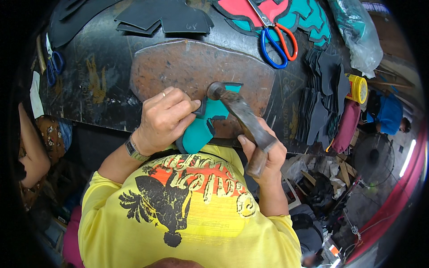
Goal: The person uses a hammer and a small metal tool to repeatedly strike and shape the edges of a teal-colored leather piece on a workbench. They adjust the piece and continue hammering along its perimeter throughout the clip.
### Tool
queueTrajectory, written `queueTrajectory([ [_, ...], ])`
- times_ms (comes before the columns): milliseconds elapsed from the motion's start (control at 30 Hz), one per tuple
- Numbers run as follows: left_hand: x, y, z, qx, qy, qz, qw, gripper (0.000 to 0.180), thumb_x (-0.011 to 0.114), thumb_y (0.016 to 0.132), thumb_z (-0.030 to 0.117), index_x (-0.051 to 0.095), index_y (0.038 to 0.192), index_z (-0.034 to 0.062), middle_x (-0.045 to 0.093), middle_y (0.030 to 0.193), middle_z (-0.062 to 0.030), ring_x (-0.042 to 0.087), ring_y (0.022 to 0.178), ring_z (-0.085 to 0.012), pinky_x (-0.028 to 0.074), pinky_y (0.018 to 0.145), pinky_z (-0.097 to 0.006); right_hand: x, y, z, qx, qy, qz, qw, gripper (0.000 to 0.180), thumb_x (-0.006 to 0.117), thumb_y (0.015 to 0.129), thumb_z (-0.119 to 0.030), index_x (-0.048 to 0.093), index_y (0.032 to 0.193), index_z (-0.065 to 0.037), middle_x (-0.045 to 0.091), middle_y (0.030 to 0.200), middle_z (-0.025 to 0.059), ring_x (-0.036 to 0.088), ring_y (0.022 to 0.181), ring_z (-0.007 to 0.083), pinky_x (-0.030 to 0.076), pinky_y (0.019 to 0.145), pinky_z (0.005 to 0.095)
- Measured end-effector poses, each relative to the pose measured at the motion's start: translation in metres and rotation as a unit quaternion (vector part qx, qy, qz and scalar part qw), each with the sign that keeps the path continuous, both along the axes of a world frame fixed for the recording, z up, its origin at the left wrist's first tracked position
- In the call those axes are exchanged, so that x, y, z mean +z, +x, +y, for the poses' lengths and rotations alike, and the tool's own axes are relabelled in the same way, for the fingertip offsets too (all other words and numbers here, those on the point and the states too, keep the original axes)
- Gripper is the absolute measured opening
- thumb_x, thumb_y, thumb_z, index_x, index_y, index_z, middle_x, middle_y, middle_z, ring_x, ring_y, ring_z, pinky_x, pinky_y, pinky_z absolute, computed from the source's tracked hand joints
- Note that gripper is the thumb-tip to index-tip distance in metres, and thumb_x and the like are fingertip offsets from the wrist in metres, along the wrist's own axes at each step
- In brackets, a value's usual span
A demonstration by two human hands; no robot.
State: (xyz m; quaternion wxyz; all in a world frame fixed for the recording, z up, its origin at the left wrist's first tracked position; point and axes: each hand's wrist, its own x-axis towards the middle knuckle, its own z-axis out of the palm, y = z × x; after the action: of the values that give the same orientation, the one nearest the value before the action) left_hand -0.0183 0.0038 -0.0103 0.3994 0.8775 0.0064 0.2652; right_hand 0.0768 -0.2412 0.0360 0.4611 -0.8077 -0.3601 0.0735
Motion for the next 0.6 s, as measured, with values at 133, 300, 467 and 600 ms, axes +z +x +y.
queueTrajectory([
  [133, -0.002, -0.001, -0.002, -0.007, -0.001, -0.010, 1.000, 0.024, 0.081, 0.073, -0.004, 0.075, 0.095, 0.0017, 0.064, 0.082, -0.0071, 0.064, 0.072, -0.0255, 0.051, 0.062, -0.037, 0.004, 0.000, 0.003, 0.032, -0.164, -0.033, 0.985, 0.043, 0.083, 0.085, 0.003, 0.069, 0.125, 0.007, 0.076, 0.124, 0.0186, 0.078, 0.104, 0.0245, 0.058, 0.091, 0.0335],
  [300, -0.004, -0.003, -0.002, -0.010, 0.007, -0.013, 1.000, 0.023, 0.080, 0.073, -0.005, 0.074, 0.094, 0.0015, 0.064, 0.082, -0.0070, 0.064, 0.072, -0.0246, 0.051, 0.061, -0.036, 0.014, 0.002, -0.005, -0.017, -0.084, -0.005, 0.996, 0.045, 0.085, 0.085, 0.003, 0.068, 0.127, 0.007, 0.076, 0.124, 0.0188, 0.076, 0.103, 0.0208, 0.057, 0.093, 0.0320],
  [467, -0.004, -0.003, -0.001, -0.007, 0.007, -0.015, 1.000, 0.023, 0.080, 0.074, -0.005, 0.075, 0.095, 0.0017, 0.065, 0.083, -0.0076, 0.065, 0.074, -0.0250, 0.052, 0.063, -0.036, 0.006, -0.006, -0.017, -0.141, 0.090, 0.000, 0.986, 0.048, 0.074, 0.092, -0.002, 0.060, 0.138, 0.006, 0.066, 0.088, 0.0091, 0.057, 0.068, 0.0126, 0.044, 0.063, 0.0253],
  [600, -0.002, -0.003, -0.001, -0.005, -0.002, -0.006, 1.000, 0.023, 0.080, 0.074, -0.004, 0.075, 0.096, 0.0019, 0.066, 0.084, -0.0083, 0.066, 0.075, -0.0259, 0.052, 0.064, -0.036, -0.020, 0.008, -0.032, -0.257, 0.061, -0.057, 0.963, 0.045, 0.071, 0.096, -0.003, 0.060, 0.139, 0.004, 0.063, 0.080, 0.0049, 0.051, 0.056, 0.0080, 0.040, 0.052, 0.0218],
])
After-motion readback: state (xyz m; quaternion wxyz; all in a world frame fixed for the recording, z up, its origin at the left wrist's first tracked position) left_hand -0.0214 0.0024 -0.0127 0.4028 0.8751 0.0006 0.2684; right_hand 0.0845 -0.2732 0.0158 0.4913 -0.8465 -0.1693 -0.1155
